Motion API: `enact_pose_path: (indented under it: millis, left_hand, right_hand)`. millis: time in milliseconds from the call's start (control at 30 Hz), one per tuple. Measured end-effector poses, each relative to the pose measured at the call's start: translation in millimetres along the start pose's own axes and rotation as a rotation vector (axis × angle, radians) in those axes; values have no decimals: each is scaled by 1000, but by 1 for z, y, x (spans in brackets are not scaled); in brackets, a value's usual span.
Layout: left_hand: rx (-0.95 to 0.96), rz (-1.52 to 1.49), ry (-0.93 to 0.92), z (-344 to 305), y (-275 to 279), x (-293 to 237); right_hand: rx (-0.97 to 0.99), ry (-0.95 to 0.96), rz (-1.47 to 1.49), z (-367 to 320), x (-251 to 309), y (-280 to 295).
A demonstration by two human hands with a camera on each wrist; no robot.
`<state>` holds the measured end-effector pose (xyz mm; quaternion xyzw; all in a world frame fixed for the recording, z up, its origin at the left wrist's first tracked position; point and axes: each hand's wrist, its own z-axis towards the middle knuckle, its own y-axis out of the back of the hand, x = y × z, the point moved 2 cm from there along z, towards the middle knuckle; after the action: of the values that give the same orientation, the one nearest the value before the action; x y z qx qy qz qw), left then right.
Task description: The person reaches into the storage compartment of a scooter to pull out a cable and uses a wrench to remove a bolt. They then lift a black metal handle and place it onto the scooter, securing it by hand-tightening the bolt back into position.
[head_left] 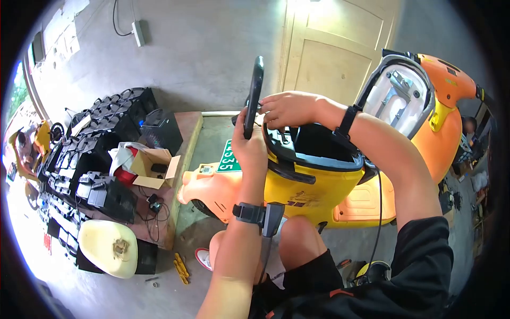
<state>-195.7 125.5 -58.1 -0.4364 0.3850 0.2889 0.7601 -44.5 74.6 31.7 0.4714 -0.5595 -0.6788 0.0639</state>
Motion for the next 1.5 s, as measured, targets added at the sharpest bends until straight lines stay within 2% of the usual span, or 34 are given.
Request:
enact_pose_path:
  millis: [67, 133, 267, 333, 400, 433, 467, 533, 600, 667, 700, 767, 800, 867, 933, 1000, 1033, 1100, 1133, 1200, 1267, 1333, 1367, 1400, 1467, 1500]
  left_hand:
    - [-4, -42, 33, -2, 0, -9]
    - [35, 0, 81, -5, 1, -17]
    - [22, -24, 83, -3, 1, -9]
    - [11, -21, 91, -1, 2, -5]
    - [16, -21, 76, 2, 3, 4]
    - [-2, -12, 52, 1, 2, 6]
    - [15, -28, 103, 1, 3, 7]
    - [21, -52, 114, 1, 3, 8]
    - [14, -27, 95, 0, 4, 6]
    - [12, -2, 80, 1, 3, 6]
    - [7, -4, 81, 1, 3, 8]
    - [6, -6, 90, 0, 2, 9]
    - [5, 17, 90, 0, 3, 7]
    - [7, 38, 93, 1, 3, 7]
    - [-6, 12, 31, 2, 2, 11]
    - [-11, -18, 31, 2, 1, 13]
    - [-4, -33, 32, 1, 1, 14]
    - [7, -13, 50, 0, 3, 10]
    - [1, -10, 45, 0, 4, 10]
    - [17, -7, 73, 0, 4, 13]
    - [28, -57, 128, 1, 4, 18]
    - [24, -56, 36, 2, 3, 21]
    - [37, -3, 88, 0, 5, 16]
    - [31, -5, 90, 1, 5, 16]
    - [19, 35, 60, 0, 4, 16]
    - [14, 67, 72, 0, 4, 14]
  right_hand:
    - [0, 17, -42, -1, 1, 0]
    - [5, -17, 45, -1, 1, 2]
    - [-12, -2, 81, 2, -1, 4]
    - [57, -45, 179, 1, -3, 7]
    - [270, -264, 302, -5, -3, 4]
    - [227, -305, 372, -9, -2, 2]
    - [227, -296, 368, -9, 0, 3]
    - [232, -446, 532, -10, 0, 4]
    - [223, -424, 508, -3, -1, 12]
    - [281, -246, 283, 5, -2, 19]
    - [282, -246, 285, 5, -3, 17]
    - [222, -81, 161, 3, -5, 13]
    - [226, -84, 165, 2, -5, 10]
    - [94, -53, 190, 1, -6, 7]
    - [95, -44, 190, -3, -5, 1]
    - [-74, -52, 204, -3, -2, 1]
    - [-76, -50, 208, -7, 5, 1]
    - [143, -581, 491, -13, 14, 0]
    - [138, -574, 491, -17, 16, -6]
    - [-73, -576, 554, -14, 18, -11]
    - [-78, -617, 554, -16, 25, -11]
    - [-24, -781, 574, -23, 27, -12]
    - [-73, -878, 623, -23, 32, -1]
    - [-68, -873, 626, -21, 36, 10]
    - [-124, -1042, 707, -22, 42, 29]
    - [-70, -1144, 809, -23, 46, 37]
